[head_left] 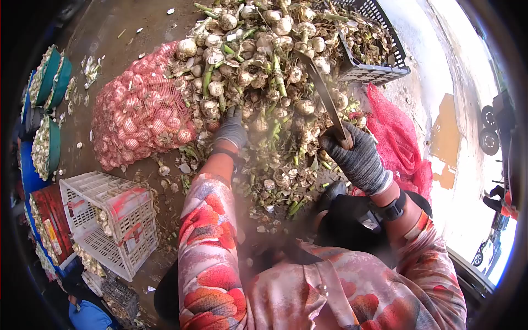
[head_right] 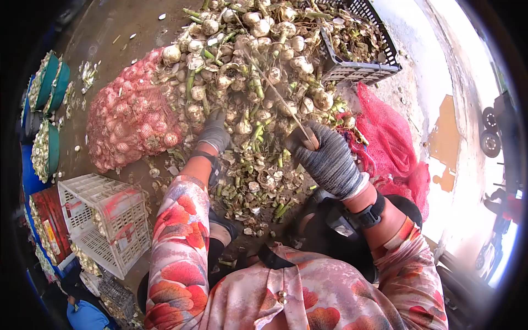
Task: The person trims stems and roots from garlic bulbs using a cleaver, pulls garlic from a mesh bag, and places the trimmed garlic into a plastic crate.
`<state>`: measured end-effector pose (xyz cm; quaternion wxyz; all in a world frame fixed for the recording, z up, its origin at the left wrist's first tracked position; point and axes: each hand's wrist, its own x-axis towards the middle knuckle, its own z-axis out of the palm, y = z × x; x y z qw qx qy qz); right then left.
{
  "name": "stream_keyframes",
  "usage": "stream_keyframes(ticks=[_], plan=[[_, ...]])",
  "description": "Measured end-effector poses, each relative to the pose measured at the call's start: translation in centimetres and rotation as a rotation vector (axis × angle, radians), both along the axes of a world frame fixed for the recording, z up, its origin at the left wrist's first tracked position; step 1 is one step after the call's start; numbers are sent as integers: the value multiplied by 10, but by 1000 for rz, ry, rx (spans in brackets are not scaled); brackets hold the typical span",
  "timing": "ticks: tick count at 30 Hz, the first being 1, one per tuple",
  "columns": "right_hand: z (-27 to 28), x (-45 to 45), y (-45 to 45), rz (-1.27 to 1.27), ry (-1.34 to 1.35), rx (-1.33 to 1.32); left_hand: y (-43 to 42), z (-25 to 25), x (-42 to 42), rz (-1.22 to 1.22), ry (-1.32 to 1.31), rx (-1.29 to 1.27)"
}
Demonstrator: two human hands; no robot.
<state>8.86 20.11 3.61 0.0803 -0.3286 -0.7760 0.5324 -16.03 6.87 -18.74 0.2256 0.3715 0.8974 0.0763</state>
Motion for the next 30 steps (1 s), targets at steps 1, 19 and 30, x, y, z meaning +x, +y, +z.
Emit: stream_keyframes(ticks=[1,19,30], plan=[[1,-4,2,0,-16,-74,3,2,-3,-88,57,-128],[-18,-25,4,61,-17,-32,-58,65,-33,96,-190,86],[-65,-4,-15,186,-73,46,-464,418,31,789,-641,685]])
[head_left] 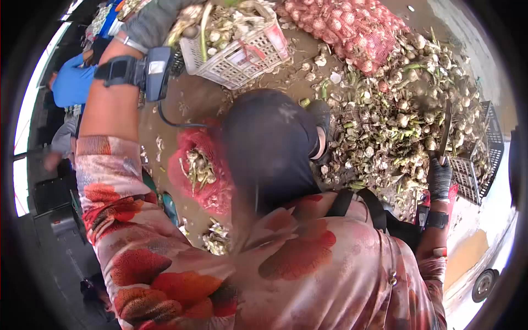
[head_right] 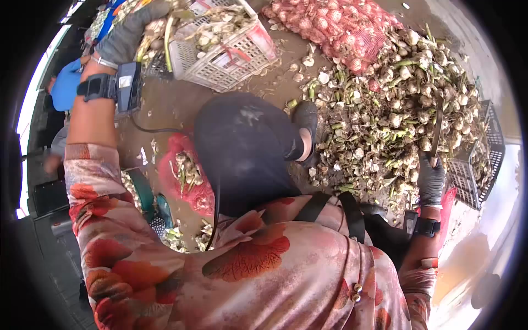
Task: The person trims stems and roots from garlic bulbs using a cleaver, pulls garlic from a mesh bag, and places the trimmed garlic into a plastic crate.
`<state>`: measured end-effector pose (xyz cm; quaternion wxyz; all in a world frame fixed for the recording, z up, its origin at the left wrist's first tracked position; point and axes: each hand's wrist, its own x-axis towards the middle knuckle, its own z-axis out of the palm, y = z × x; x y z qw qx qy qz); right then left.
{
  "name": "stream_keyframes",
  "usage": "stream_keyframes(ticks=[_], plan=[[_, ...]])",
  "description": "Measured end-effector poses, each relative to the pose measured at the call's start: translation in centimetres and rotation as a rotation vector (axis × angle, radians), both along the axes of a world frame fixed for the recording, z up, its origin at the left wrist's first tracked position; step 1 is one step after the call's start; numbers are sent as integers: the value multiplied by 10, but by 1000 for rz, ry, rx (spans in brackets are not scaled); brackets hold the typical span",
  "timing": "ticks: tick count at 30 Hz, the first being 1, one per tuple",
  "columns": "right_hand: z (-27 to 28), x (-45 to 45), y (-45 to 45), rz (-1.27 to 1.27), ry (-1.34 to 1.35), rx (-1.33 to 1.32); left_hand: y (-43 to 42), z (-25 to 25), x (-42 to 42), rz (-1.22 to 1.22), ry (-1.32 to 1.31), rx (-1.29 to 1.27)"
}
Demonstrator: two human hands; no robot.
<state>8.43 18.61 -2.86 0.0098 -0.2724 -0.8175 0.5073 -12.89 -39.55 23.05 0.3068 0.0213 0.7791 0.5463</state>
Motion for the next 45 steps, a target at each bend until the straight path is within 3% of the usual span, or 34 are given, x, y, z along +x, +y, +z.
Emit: stream_keyframes(ticks=[2,4,8,11,14,16,18,19,20,21,23,24,26,27,28,29,30,31,32,33,35,39,40,42,43,45], plan=[[3,3,-4,39,3,-25,-74,7,34,92,-38,25],[-4,6,-2,79,52,28,-154,-66,86,164,-10,47],[-10,20,2,122,66,147,-270,-250,206,231,82,-769],[-17,23,8,227,32,357,-237,-320,253,100,130,-1270],[-22,28,7,303,1,393,-168,-337,262,108,298,-1498],[-26,28,8,310,21,382,-115,-287,257,514,243,-1139],[-49,32,15,260,135,337,-130,-308,273,467,339,-1259],[-39,31,9,230,49,322,-132,-305,266,414,425,-1367],[-29,30,2,202,-38,308,-137,-300,254,397,117,-1312],[-15,28,-8,176,-127,296,-146,-307,239,393,129,-1316],[-33,30,6,228,-133,339,-155,-329,219,805,6,-1321],[-44,33,12,338,-45,575,-155,-334,218,800,17,-1314],[-23,30,-9,269,-6,443,-150,-335,230,371,38,-1294],[-10,27,-20,234,16,378,-144,-316,225,344,64,-1299],[-11,26,-29,190,136,201,-127,-278,223,291,52,-1138],[36,22,-59,206,73,304,-221,-380,247,-316,368,-1254],[25,25,-51,232,140,337,-289,-451,263,-817,885,-1356],[27,26,-48,243,80,503,-268,-387,222,-590,394,-1160],[61,24,-65,221,31,377,-243,-327,185,-469,149,-1058],[59,24,-58,228,-72,359,-229,-288,150,-433,42,-1007],[46,26,-47,220,36,231,-203,-214,80,-423,-46,-946],[54,18,-40,149,-47,245,-102,-88,-40,-479,-11,-836],[58,14,-41,130,-36,169,-58,-64,-66,-267,-105,-819],[72,5,-43,71,-81,34,62,-27,-98,-342,46,-856],[60,3,-40,52,13,-74,99,-38,-132,-559,158,-795],[68,0,-43,-26,57,-197,189,-73,-166,-696,415,-667]])
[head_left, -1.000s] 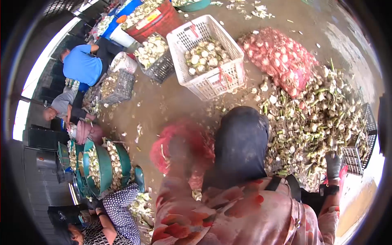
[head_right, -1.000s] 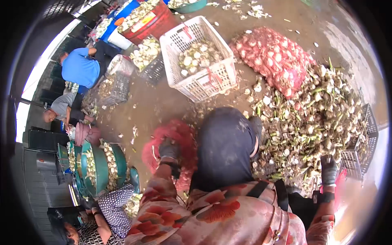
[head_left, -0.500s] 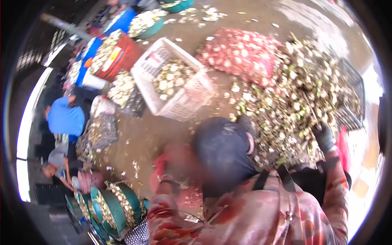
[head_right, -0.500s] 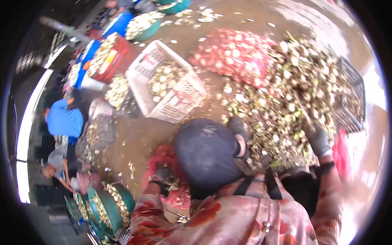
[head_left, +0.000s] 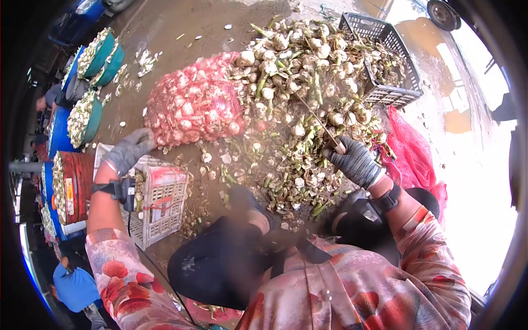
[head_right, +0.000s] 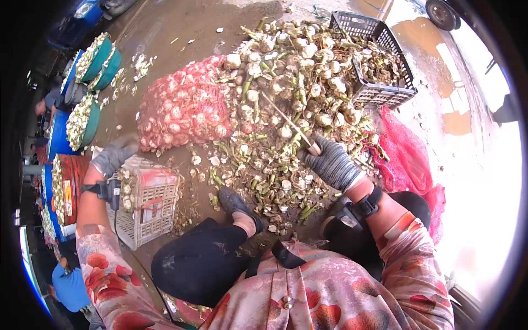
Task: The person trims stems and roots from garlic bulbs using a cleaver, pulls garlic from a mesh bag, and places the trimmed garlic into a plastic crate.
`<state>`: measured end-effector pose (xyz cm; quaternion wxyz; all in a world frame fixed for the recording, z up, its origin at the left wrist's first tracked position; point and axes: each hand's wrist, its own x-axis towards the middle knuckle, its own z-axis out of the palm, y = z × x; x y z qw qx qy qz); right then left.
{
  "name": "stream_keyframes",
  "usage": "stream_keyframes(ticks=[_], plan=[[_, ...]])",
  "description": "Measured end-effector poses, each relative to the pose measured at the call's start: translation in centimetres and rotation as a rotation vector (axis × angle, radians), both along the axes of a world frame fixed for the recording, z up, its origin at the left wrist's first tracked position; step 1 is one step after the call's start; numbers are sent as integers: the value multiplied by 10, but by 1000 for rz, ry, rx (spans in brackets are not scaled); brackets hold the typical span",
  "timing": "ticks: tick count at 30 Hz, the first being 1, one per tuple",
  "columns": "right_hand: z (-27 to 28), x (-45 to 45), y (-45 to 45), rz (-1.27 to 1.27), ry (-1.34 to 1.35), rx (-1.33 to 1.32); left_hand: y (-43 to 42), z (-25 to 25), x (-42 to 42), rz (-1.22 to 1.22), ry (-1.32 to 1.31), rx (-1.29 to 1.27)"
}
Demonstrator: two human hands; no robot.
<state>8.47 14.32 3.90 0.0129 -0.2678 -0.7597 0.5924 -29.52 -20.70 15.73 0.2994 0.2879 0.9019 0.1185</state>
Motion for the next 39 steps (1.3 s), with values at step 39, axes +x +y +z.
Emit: stream_keyframes(ticks=[39], plan=[[38,50,93,-597,15,-152,385,-255,161,-392,475,174]])
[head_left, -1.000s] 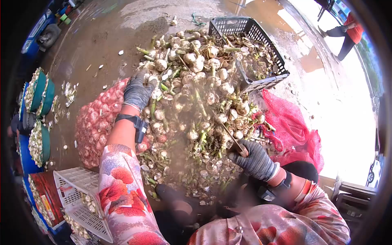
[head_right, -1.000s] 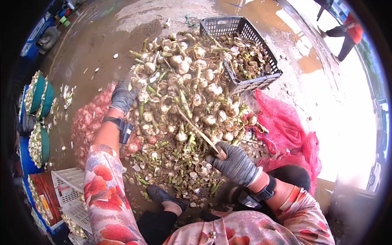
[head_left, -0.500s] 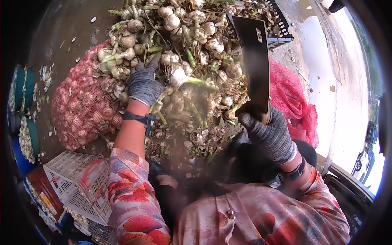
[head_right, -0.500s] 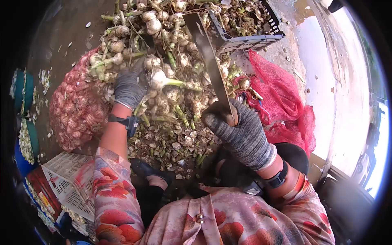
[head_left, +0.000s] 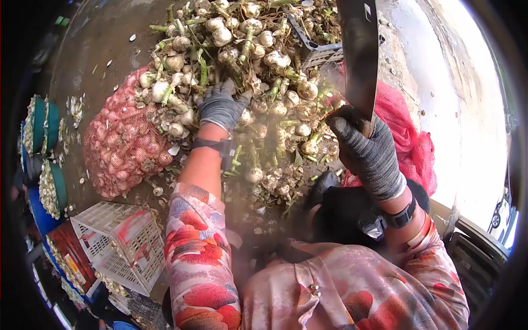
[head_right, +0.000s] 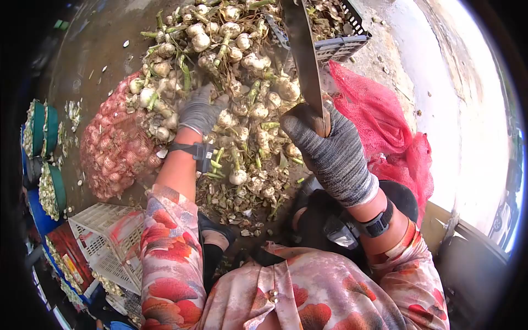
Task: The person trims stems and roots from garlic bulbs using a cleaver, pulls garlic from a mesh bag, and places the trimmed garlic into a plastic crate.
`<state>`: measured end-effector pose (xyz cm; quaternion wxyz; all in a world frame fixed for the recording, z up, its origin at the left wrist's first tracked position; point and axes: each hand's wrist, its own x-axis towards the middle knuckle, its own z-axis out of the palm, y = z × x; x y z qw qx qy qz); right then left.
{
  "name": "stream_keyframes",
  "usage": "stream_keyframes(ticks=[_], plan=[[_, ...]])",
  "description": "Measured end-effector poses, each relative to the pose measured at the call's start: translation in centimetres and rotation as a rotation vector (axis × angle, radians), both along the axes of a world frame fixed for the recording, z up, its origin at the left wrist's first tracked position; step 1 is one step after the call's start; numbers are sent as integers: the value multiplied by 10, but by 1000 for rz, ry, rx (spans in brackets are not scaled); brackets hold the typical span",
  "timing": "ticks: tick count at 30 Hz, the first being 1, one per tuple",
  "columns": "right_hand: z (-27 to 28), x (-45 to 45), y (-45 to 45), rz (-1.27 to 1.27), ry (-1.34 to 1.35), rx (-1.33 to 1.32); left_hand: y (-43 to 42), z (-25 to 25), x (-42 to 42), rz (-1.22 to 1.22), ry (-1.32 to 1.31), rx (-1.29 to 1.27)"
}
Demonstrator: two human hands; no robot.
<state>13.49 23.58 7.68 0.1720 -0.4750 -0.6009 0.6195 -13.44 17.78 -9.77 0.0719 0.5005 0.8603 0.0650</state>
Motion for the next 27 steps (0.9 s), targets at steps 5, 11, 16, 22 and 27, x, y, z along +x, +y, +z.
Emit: stream_keyframes(ticks=[5,11,16,22,27], plan=[[-6,-5,-1,140,-68,76,-37,3,56,-35,96,-357],[-13,10,-14,138,22,112,-105,5,44,18,-178,-205],[7,13,-18,128,33,-40,-78,18,-57,80,36,462],[-6,0,-8,151,-28,95,-23,-34,-200,702,-305,152],[-11,-22,-3,132,-31,-107,-33,-73,-80,432,-138,274]])
